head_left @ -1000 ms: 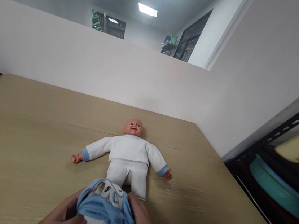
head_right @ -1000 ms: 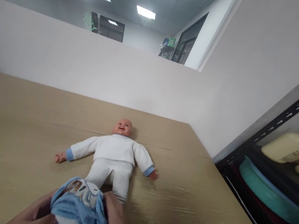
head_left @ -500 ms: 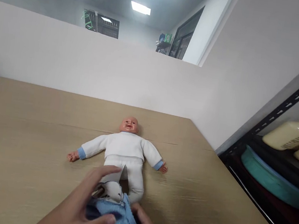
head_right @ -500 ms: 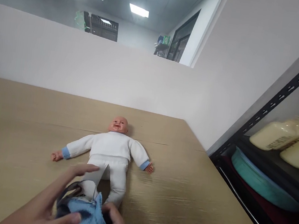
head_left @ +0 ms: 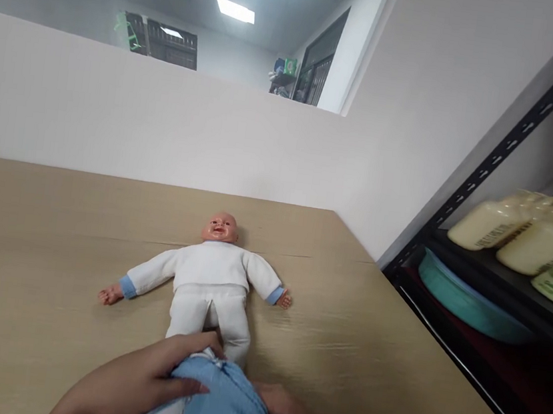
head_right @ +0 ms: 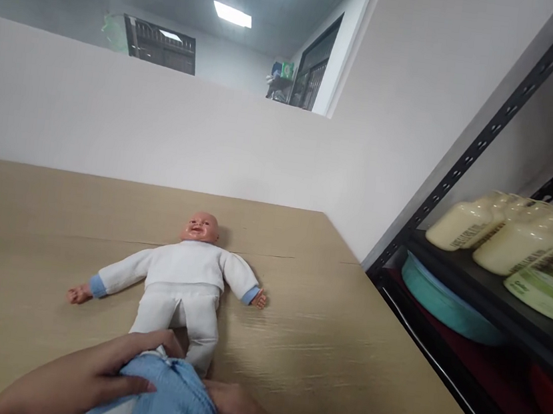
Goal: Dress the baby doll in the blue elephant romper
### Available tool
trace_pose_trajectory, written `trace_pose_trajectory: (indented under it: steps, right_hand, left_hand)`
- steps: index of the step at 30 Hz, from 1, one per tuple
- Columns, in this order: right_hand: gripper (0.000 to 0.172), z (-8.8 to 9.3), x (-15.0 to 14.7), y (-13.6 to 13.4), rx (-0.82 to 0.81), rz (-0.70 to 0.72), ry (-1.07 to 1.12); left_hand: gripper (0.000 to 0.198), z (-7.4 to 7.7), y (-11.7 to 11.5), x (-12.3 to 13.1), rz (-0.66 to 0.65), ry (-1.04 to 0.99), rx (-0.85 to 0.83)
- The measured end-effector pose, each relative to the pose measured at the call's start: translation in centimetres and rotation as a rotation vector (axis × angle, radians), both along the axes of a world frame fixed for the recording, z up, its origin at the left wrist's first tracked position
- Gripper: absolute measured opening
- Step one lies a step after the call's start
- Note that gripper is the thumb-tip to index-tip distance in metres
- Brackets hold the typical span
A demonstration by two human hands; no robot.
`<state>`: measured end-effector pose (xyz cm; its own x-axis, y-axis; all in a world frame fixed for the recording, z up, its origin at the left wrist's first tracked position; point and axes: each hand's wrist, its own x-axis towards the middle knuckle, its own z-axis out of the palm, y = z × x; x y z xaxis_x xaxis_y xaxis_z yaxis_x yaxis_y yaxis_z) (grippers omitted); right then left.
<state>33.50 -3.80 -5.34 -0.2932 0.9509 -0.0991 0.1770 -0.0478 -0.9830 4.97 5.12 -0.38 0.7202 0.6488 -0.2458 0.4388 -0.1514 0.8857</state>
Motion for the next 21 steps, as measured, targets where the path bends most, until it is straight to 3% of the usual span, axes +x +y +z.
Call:
trace_pose_trajectory:
  steps: [2,5,9,13,16,18,21]
  right_hand:
    - [0.064,-0.9,-0.4,0.2,-0.122,-0.014,0.081]
    - [0.075,-3.2,-1.6,0.6,-0.172,-0.196,0.214]
    - [0.076,-5.2,-2.4,0.6,-0.202,-0.214,0.345]
    - [0.076,-4.6,-2.5,0.5,-0.162,-0.119,0.345]
    - [0.083,-4.2,-3.4,1.5,-0.115,-0.079,0.199]
    - [0.076,-4.3,-4.0,2.2,-0.126,-0.071,0.142]
    - [0.061,-4.2,-4.1,2.1,-0.131,-0.082,0.124]
  left_hand:
    - [0.041,-0.1,-0.1,-0.1,0.021,0.061,-0.016]
    - [0.056,-0.6,-0.1,-0.3,-0.009,0.003,-0.018]
    - [0.061,-1.0,0.2,-0.2,-0.012,-0.031,-0.034]
    - [0.044,-1.3,0.2,0.2,0.051,-0.046,-0.08]
    - [0.053,-1.7,0.2,0.3,0.136,-0.074,-0.101]
    - [0.059,-1.8,0.2,0.3,0.14,-0.033,-0.08]
    - [0.053,-2.0,0.4,0.1,0.062,-0.018,-0.037]
